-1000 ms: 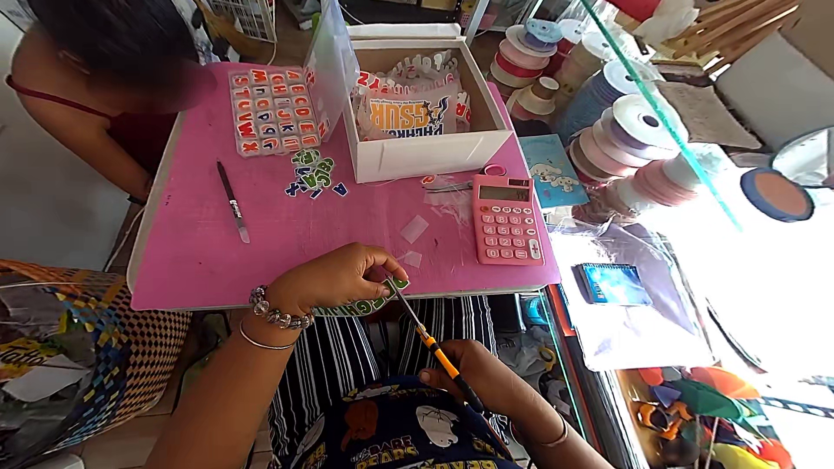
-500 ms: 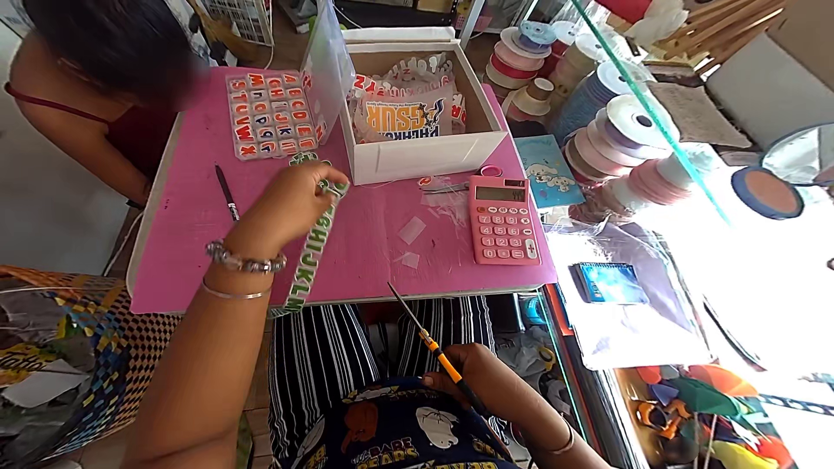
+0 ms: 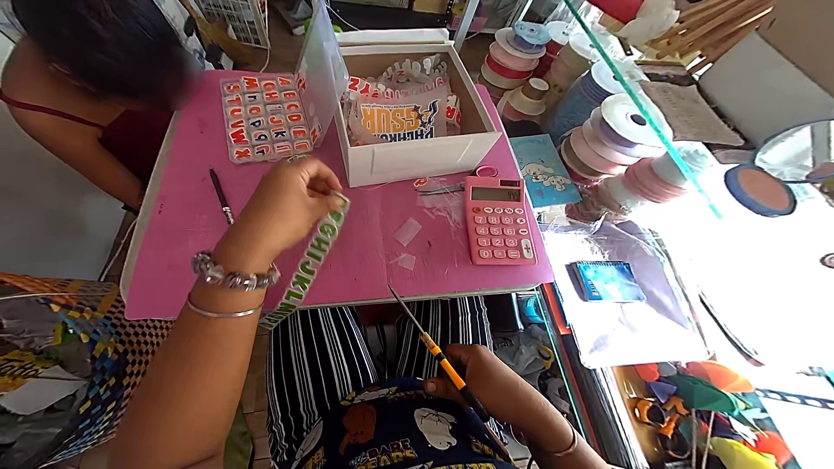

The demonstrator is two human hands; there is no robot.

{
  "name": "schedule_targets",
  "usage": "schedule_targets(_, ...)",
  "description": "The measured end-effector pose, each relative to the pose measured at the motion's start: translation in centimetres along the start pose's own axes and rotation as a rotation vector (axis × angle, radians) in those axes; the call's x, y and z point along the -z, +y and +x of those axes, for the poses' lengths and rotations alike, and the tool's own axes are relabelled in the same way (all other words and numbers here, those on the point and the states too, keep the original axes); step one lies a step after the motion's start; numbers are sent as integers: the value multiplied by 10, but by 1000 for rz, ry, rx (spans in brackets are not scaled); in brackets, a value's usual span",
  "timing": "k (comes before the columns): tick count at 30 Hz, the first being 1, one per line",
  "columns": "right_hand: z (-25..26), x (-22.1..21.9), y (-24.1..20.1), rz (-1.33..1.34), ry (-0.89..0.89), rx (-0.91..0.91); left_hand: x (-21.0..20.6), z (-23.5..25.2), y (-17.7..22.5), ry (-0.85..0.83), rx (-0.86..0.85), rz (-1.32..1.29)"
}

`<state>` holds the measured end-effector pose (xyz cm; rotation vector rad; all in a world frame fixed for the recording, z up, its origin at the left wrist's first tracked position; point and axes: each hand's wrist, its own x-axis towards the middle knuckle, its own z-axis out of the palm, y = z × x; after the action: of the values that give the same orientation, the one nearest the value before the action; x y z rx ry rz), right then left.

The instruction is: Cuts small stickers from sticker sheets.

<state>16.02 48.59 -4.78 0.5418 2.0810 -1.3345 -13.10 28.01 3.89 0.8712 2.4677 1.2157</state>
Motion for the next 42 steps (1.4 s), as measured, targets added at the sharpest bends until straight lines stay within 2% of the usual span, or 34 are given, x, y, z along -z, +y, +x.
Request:
schedule_targets(3,2,3,-2,-41,-68,23,-21,-27,5,-160,-75,-207)
schedule_targets(10,9,4,-5,6,-94,-5,-52,-32,-7,-474,134,-322)
schedule_targets(17,11,4,-5,71,-93,-28,-53,-28,-23,-662,-2,-368)
schedule_targets(22,13,1,-7,94,-101,-20,-57,-35,-18,-580,51,-359)
schedule_targets(26,11,2,-5,102,-87,0,-57,-44,-6,-456,8,-99)
schedule_targets(30,11,1,-4,107,-70,9,-54,-47,2,-408,-37,77)
schedule_targets(34,8,-5,-3,223,27,182,-51,-48,0,-396,-48,3)
schedule_targets(37,9,-19,-9,376,267,438,-59,-55,3,-408,-87,-165)
schedule_targets(40,17,-30,-19,487,509,727,-72,-76,26,-437,-213,-164)
schedule_targets(42,18,-32,-27,522,583,804,-82,-93,37,-398,-293,-170)
